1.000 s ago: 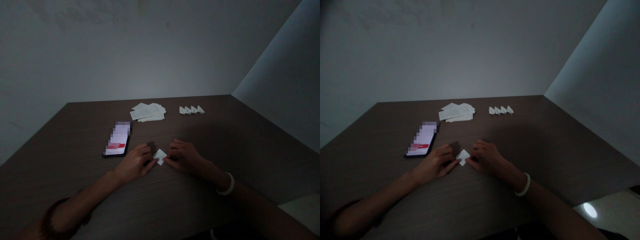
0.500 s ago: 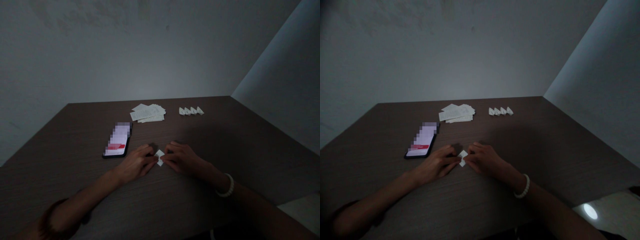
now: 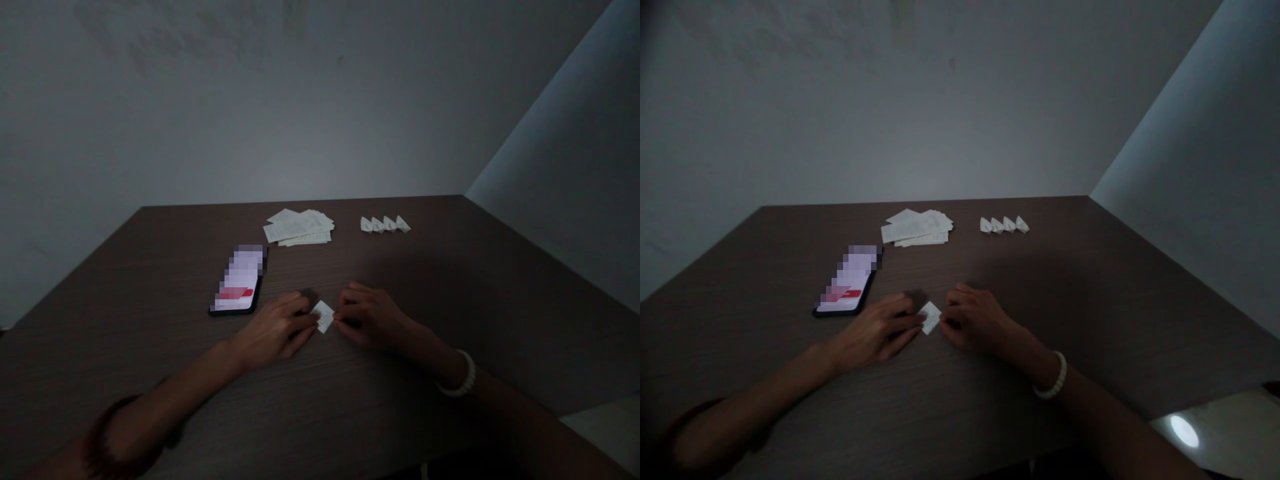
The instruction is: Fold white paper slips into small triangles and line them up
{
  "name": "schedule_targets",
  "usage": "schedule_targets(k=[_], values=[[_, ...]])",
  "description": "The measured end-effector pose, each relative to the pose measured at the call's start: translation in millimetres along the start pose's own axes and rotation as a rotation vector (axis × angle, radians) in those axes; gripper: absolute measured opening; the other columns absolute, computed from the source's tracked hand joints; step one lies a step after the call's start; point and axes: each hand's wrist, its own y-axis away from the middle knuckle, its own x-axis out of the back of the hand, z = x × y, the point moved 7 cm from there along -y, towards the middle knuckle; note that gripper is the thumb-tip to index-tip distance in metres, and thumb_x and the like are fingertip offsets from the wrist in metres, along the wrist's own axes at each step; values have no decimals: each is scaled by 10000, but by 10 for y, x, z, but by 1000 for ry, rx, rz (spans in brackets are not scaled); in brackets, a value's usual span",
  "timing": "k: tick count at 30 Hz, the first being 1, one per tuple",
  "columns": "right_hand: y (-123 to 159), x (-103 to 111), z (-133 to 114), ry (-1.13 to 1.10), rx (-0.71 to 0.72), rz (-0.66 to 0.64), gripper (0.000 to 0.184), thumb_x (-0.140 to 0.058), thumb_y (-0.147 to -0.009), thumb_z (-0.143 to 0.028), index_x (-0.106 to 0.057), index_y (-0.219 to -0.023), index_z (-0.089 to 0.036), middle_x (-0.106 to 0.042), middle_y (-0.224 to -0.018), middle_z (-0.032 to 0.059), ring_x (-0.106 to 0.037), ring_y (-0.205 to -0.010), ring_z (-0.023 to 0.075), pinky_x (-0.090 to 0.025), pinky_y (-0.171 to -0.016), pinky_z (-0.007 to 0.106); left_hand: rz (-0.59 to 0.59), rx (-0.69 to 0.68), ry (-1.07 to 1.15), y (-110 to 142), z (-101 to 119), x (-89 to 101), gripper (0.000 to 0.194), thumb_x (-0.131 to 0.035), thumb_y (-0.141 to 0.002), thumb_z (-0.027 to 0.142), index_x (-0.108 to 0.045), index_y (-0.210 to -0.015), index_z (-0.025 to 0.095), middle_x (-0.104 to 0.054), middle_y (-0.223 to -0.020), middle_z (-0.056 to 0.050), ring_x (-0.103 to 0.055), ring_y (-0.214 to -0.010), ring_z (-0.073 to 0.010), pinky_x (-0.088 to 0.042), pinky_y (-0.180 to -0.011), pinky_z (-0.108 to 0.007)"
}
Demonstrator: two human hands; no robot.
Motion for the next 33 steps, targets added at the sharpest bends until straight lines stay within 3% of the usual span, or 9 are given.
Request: schedule_targets(k=[8, 14, 24, 33], values=[[-5, -32, 31, -54, -51, -19, 118, -589, -866, -283, -648, -814, -194, -602, -824, 29, -516, -809, 162, -372, -652, 274, -33, 12, 33, -11, 6, 9, 271, -449, -936, 212, -659, -1099, 164, -556, -887, -81, -521, -850, -221, -446, -742, -367], [-57, -14, 53, -71, -162, 33, 222, -655, -822, -411, -608, -832, -195, -603, -891, 38, -521, -882, 187, -405, -705, 289, 9, 63, 129, -25, -36, 51, 229, -466, -955, 239, -678, -1023, 190, -546, -889, -61, -522, -859, -199, -441, -737, -332], [-61, 13, 60, -47, -229, 32, 407, -724, -731, -470, -609, -1023, -211, -591, -1015, 58, -530, -944, 217, -440, -741, 332, 82, 185, 145, -6, -154, 34, 186, -586, -878, 271, -662, -1014, 170, -562, -954, -74, -523, -913, -225, -468, -808, -392], [-81, -16, 108, -109, -247, 44, 380, -782, -683, -444, -611, -912, -193, -597, -965, 45, -525, -913, 206, -420, -741, 322, 91, 233, 223, -38, -187, 14, 135, -631, -845, 225, -663, -967, 178, -589, -952, -64, -532, -928, -225, -457, -821, -386]])
